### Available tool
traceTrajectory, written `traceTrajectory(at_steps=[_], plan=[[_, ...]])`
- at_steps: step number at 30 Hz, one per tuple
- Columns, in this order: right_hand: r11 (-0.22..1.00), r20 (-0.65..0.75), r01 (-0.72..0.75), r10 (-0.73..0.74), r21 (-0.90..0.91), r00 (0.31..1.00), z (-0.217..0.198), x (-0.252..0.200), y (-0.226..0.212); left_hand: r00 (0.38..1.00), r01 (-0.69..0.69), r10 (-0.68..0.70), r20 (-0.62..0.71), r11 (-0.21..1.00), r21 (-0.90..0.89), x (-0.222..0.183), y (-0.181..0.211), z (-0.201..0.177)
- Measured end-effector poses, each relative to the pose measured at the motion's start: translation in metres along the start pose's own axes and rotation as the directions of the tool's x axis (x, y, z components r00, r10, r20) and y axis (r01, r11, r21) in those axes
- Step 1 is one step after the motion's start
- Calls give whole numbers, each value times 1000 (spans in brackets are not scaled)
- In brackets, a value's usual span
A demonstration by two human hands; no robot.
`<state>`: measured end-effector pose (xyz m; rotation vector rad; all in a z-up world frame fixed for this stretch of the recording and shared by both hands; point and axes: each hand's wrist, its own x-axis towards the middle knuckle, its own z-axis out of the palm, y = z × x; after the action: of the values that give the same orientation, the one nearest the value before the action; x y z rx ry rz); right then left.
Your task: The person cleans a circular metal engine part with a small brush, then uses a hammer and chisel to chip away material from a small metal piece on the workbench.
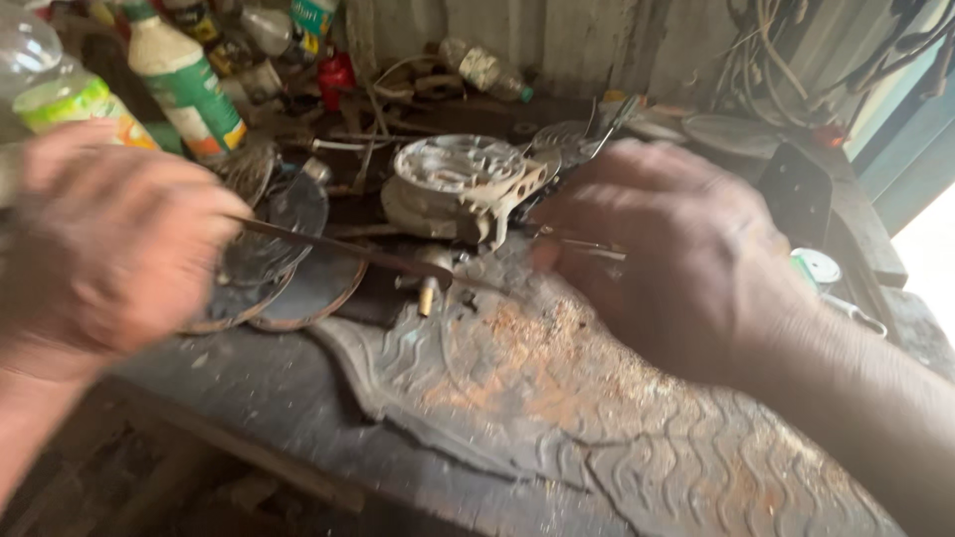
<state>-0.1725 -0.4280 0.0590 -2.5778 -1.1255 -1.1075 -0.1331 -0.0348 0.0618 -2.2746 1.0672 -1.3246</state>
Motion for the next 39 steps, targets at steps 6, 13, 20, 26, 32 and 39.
traceTrajectory(at_steps=[6,13,20,26,32,39], plan=[[865,743,-495,279,81,609,6,-9,-77,984,-136,84,-158,925,-356,26,87,-7],[880,462,-340,162,332,872,9,-11,-68,974,126,-221,-54,722,-680,17,102,-7],[826,554,-440,195,352,809,14,-6,-100,939,250,-344,20,640,-726,-11,108,4],[839,776,-529,248,127,580,25,-1,-123,924,319,-356,140,513,-797,-35,131,10],[981,927,-191,56,16,370,52,-4,-131,679,492,-662,316,92,-866,-53,123,27],[488,785,-787,619,-377,7,4,-10,-100,716,578,-581,388,180,-796,-59,117,38]])
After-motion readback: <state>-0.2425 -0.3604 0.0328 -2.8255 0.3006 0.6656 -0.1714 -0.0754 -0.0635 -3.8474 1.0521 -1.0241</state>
